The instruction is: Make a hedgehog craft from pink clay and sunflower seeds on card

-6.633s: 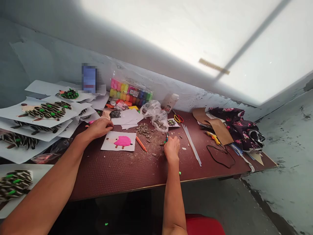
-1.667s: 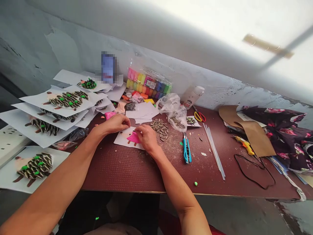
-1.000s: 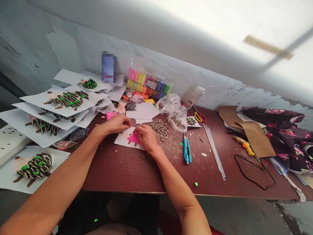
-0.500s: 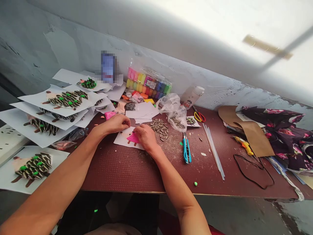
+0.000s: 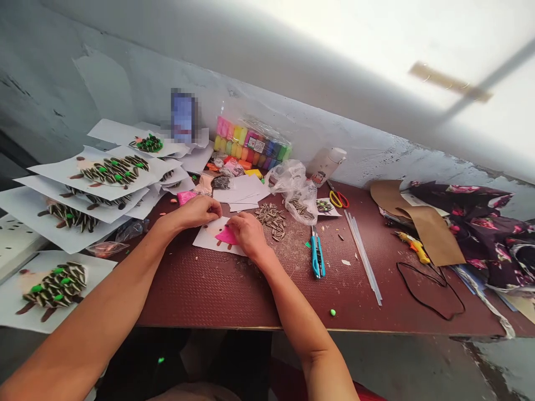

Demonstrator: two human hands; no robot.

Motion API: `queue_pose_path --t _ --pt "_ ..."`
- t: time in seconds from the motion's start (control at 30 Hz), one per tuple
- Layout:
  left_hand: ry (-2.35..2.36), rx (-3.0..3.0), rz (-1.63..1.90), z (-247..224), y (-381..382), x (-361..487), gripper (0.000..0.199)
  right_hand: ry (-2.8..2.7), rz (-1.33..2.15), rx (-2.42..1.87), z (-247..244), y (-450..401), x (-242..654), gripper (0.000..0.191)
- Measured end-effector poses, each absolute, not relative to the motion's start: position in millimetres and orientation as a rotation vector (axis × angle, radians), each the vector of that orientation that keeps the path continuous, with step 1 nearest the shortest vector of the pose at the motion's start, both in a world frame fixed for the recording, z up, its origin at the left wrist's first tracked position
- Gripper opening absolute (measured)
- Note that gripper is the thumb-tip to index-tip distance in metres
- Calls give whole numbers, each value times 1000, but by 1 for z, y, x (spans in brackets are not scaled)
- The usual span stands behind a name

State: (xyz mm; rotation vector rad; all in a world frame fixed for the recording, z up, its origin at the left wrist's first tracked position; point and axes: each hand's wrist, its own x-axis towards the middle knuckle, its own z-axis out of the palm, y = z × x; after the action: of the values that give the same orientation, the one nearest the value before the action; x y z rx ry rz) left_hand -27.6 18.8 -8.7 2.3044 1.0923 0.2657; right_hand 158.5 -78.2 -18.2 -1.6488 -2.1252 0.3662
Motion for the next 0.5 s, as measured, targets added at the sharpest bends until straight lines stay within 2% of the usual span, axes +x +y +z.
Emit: queue_pose_path --t 0.27,0.5 --pt "1113 2312 228 -7 18 -26 28 -2074 248 -1668 -16 -81 168 20" --pt "1102 2313 215 -6 19 -27 26 -1769 42 -2004 -7 -76 210 21"
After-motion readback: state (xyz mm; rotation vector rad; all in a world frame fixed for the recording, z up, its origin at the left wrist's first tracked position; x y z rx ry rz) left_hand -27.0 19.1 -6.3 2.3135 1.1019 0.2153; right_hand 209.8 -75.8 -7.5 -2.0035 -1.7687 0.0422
